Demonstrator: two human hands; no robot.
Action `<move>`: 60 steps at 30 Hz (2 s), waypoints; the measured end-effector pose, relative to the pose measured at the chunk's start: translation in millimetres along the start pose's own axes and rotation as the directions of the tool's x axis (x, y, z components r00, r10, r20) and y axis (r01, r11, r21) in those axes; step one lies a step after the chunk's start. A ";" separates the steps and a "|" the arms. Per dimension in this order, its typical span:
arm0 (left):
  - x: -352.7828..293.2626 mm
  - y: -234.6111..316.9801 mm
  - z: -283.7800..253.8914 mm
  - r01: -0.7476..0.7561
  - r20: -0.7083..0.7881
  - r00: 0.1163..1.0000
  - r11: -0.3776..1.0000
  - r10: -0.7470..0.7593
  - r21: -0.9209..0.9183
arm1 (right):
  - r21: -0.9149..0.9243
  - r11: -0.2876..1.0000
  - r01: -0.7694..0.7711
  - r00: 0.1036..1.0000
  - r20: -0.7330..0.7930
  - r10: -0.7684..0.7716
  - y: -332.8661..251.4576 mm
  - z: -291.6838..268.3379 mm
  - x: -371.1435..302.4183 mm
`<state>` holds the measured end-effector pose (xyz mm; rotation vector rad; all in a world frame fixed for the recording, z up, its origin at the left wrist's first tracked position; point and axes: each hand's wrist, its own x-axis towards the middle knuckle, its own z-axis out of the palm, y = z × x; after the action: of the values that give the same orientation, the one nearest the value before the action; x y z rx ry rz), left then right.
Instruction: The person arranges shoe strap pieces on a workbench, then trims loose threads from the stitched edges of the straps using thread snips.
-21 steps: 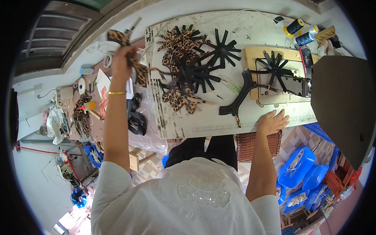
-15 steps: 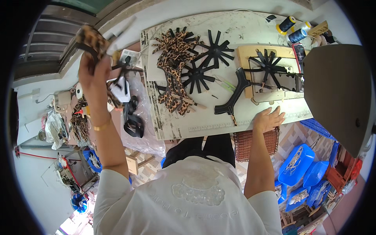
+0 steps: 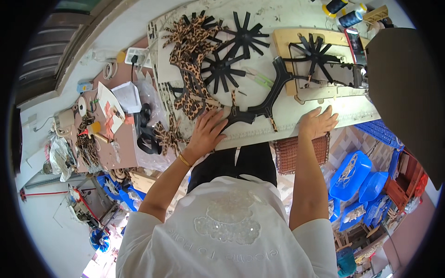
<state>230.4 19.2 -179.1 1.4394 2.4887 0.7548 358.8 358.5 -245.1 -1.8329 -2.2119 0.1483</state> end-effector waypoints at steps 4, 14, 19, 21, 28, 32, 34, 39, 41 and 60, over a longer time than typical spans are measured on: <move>3.7 6.0 -21.9 -0.043 -0.167 0.986 0.991 0.021 -0.131 | 0.010 1.000 0.029 0.999 -0.013 -0.029 1.9 6.0 -1.8; 28.2 133.2 -155.0 -0.406 -0.471 0.852 0.281 -0.227 -0.870 | -0.074 0.991 0.115 0.990 -0.068 -0.120 32.6 25.5 23.9; 27.8 128.7 -174.7 -0.482 -0.487 0.859 0.072 -0.155 -0.873 | -0.044 0.998 0.052 0.997 -0.047 -0.054 21.4 21.2 12.5; 34.4 119.8 -182.0 -0.499 -0.492 0.863 -0.047 -0.115 -0.865 | -0.039 0.998 0.041 0.998 -0.048 -0.043 22.3 23.5 12.8; 61.5 155.3 -175.5 -0.486 -0.520 0.854 -0.382 -0.016 -0.786 | -0.020 0.999 0.034 0.999 -0.038 -0.034 21.2 22.2 11.3; 92.5 146.5 -169.4 -0.439 -0.535 0.845 -0.539 0.026 -0.719 | -0.048 0.999 -0.013 0.999 0.045 0.015 11.9 17.8 7.4; 90.5 163.2 -168.4 -0.406 -0.539 0.841 -0.609 0.042 -0.681 | -0.027 1.000 0.014 1.000 0.002 -0.014 20.4 18.4 11.8; 94.4 166.6 -179.4 -0.321 -0.574 0.815 -0.766 0.076 -0.557 | -0.026 0.999 0.048 0.998 -0.045 -0.049 27.3 21.6 13.7; 98.3 167.5 -181.4 -0.300 -0.587 0.805 -0.797 0.084 -0.525 | -0.020 0.999 0.032 0.999 -0.025 -0.032 21.4 21.1 13.6; 44.5 0.2 -88.8 0.535 -0.343 0.767 0.836 -0.542 -0.125 | -0.038 0.999 -0.006 0.999 -0.041 0.004 13.7 14.0 6.8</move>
<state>173.2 26.8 -98.2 0.5238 2.9353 0.9766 366.9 369.1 -260.9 -1.8444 -2.1976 0.0696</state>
